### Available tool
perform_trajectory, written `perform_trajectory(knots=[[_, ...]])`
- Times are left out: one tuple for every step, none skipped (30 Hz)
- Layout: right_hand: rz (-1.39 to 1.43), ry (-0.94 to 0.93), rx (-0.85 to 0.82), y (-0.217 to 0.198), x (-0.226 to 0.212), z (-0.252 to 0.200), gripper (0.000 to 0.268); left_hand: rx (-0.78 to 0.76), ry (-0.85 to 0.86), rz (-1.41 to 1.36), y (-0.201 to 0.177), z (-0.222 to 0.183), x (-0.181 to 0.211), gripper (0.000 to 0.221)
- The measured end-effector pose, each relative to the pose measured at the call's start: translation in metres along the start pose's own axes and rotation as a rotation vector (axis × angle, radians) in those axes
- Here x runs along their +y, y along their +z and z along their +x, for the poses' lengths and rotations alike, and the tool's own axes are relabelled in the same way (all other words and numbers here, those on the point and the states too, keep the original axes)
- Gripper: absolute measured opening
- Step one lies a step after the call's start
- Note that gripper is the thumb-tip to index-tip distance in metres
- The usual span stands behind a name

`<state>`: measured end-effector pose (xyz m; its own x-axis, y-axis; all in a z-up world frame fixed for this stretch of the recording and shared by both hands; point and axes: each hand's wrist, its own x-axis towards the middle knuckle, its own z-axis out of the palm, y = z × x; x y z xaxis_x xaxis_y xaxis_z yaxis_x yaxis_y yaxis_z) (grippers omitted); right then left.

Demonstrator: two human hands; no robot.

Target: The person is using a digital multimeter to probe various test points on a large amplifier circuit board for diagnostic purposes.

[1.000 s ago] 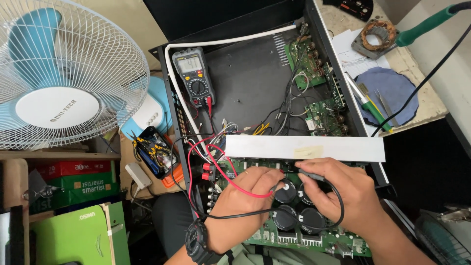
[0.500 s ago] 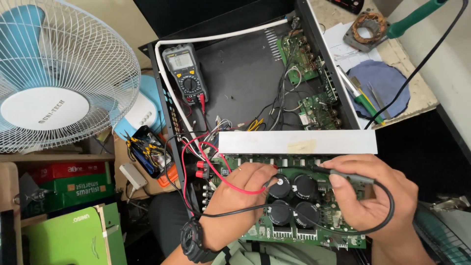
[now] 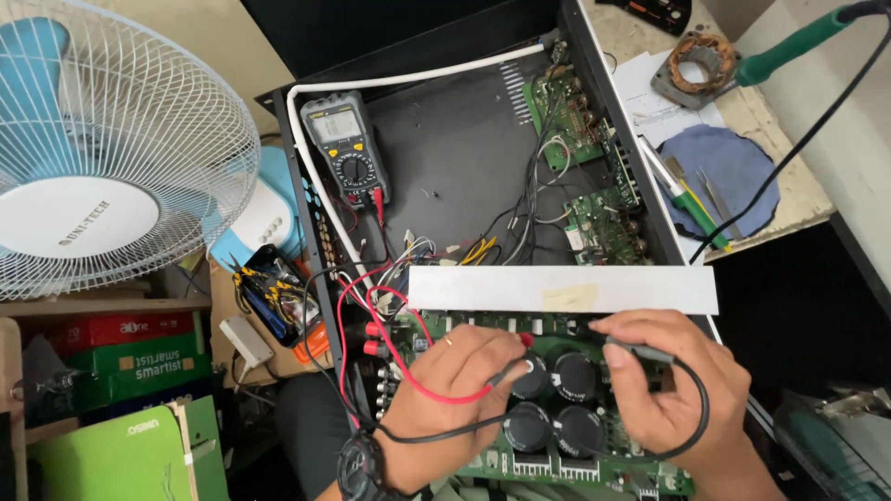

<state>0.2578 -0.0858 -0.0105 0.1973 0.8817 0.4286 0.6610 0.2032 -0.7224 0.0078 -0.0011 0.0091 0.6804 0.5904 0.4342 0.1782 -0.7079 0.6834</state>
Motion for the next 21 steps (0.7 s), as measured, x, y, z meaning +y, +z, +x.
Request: perform_trajectory(knots=[[0.001,0.0,-0.001,0.001,-0.002,0.002,0.018,0.0,-0.002,0.001,0.001,0.004,0.001,0.023],[0.003,-0.02,0.023,0.002,-0.005,0.004,0.017,0.0,-0.012,-0.024,0.002,0.007,0.002,0.02],[0.005,-0.04,0.048,0.004,-0.007,0.005,0.017,-0.001,-0.022,-0.049,0.003,0.01,0.004,0.018],[0.008,-0.039,0.046,0.005,-0.009,0.006,0.017,-0.002,-0.025,-0.047,0.005,0.011,0.002,0.018],[0.012,-0.032,0.066,0.006,-0.011,0.007,0.016,-0.011,0.005,-0.04,0.007,0.011,0.0,0.018],[0.014,-0.024,0.086,0.006,-0.013,0.008,0.016,-0.02,0.035,-0.036,0.01,0.012,-0.002,0.018],[0.016,-0.021,0.084,0.007,-0.013,0.007,0.016,-0.022,0.032,-0.036,0.009,0.013,-0.001,0.018],[0.016,0.008,0.093,0.007,-0.013,0.006,0.016,-0.042,0.013,-0.052,0.009,0.014,0.0,0.019],[0.016,0.037,0.102,0.007,-0.012,0.004,0.016,-0.062,-0.005,-0.069,0.008,0.015,0.002,0.021],[0.016,0.04,0.099,0.007,-0.012,0.004,0.016,-0.063,-0.009,-0.071,0.008,0.016,0.002,0.021],[-0.001,0.047,0.085,0.006,-0.011,0.003,0.017,-0.062,-0.02,-0.068,0.007,0.017,0.003,0.021],[-0.018,0.053,0.071,0.005,-0.01,0.002,0.017,-0.059,-0.031,-0.066,0.007,0.018,0.003,0.02],[-0.019,0.055,0.068,0.005,-0.012,0.002,0.017,-0.059,-0.033,-0.068,0.006,0.019,0.003,0.02],[-0.01,0.061,0.072,0.006,-0.013,0.003,0.017,-0.072,-0.016,-0.055,0.005,0.02,0.003,0.02],[0.0,0.067,0.076,0.006,-0.014,0.003,0.017,-0.084,0.0,-0.041,0.004,0.021,0.003,0.02],[-0.001,0.066,0.074,0.006,-0.013,0.002,0.017,-0.082,-0.001,-0.041,0.005,0.022,0.003,0.02],[0.005,0.079,0.069,0.006,-0.011,0.001,0.018,-0.072,-0.003,-0.037,0.006,0.024,0.003,0.018],[0.012,0.092,0.064,0.006,-0.01,-0.001,0.019,-0.063,-0.004,-0.032,0.007,0.025,0.003,0.016],[0.012,0.09,0.062,0.006,-0.01,0.0,0.019,-0.061,-0.005,-0.032,0.007,0.026,0.004,0.016],[0.023,0.101,0.067,0.007,-0.01,0.0,0.018,-0.051,-0.024,-0.049,0.007,0.027,0.004,0.017],[0.033,0.112,0.071,0.007,-0.011,-0.001,0.018,-0.042,-0.044,-0.065,0.007,0.027,0.005,0.017]])
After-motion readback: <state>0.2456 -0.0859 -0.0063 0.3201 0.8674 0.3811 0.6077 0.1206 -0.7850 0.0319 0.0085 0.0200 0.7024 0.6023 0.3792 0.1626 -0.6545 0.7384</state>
